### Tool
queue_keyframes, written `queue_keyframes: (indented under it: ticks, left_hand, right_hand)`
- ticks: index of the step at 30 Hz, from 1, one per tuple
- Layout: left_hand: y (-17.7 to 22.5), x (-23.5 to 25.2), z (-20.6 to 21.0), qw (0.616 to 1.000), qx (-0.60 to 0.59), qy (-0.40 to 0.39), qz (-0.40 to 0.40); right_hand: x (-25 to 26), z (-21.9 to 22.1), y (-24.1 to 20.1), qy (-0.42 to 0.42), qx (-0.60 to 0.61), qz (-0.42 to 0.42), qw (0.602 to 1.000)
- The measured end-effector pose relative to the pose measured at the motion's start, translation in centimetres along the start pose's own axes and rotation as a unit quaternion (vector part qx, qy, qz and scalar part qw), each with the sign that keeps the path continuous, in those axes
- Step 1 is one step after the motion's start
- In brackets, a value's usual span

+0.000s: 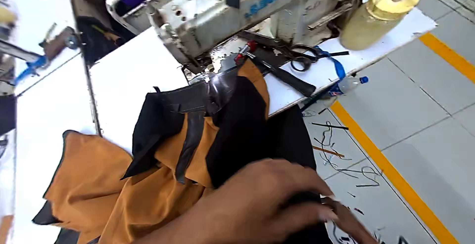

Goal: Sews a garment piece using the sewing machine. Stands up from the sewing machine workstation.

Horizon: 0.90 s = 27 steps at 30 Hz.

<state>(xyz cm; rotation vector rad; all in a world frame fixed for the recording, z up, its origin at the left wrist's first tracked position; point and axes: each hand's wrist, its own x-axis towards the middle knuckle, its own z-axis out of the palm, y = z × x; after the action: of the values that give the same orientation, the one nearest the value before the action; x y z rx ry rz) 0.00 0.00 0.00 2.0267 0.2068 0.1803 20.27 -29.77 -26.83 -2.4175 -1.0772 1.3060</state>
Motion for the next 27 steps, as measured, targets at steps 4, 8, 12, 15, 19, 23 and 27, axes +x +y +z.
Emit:
queue_keyframes:
  ticks: [4, 8, 12, 15, 19, 23, 27]
  left_hand:
    - [-5.2, -7.8, -7.4, 0.953, 0.14, 0.223, -0.15]
    - [-10.0, -15.3, -12.7, 0.818, 0.336, 0.304, -0.353]
    - [-13.6, -20.3, -13.7, 0.754, 0.309, 0.361, -0.453]
    - [-15.3, -21.3, -12.2, 0.752, 0.202, 0.362, -0.513]
    - [-16.7, -20.8, -11.1, 0.758, 0.156, 0.373, -0.512]
    - [-17.6, -20.9, -11.3, 0.761, 0.12, 0.385, -0.507]
    - [-17.3, -20.4, -12.6, 0.768, 0.093, 0.396, -0.496]
  right_hand:
    - [3.6, -4.3, -3.6, 0.178, 0.256, 0.053, 0.949]
    - [2.2, -6.4, -19.1, 0.171, 0.474, -0.077, 0.86]
    - [4.5, -6.7, -30.0, 0.167, 0.413, -0.126, 0.886]
    - [6.1, -7.3, -34.5, 0.168, 0.357, -0.059, 0.917]
    - [7.5, -7.4, -36.8, 0.168, 0.377, 0.016, 0.911]
    - [8.2, -7.4, -38.5, 0.155, 0.363, 0.041, 0.918]
    - [8.7, -7.4, -38.8, 0.157, 0.344, -0.015, 0.926]
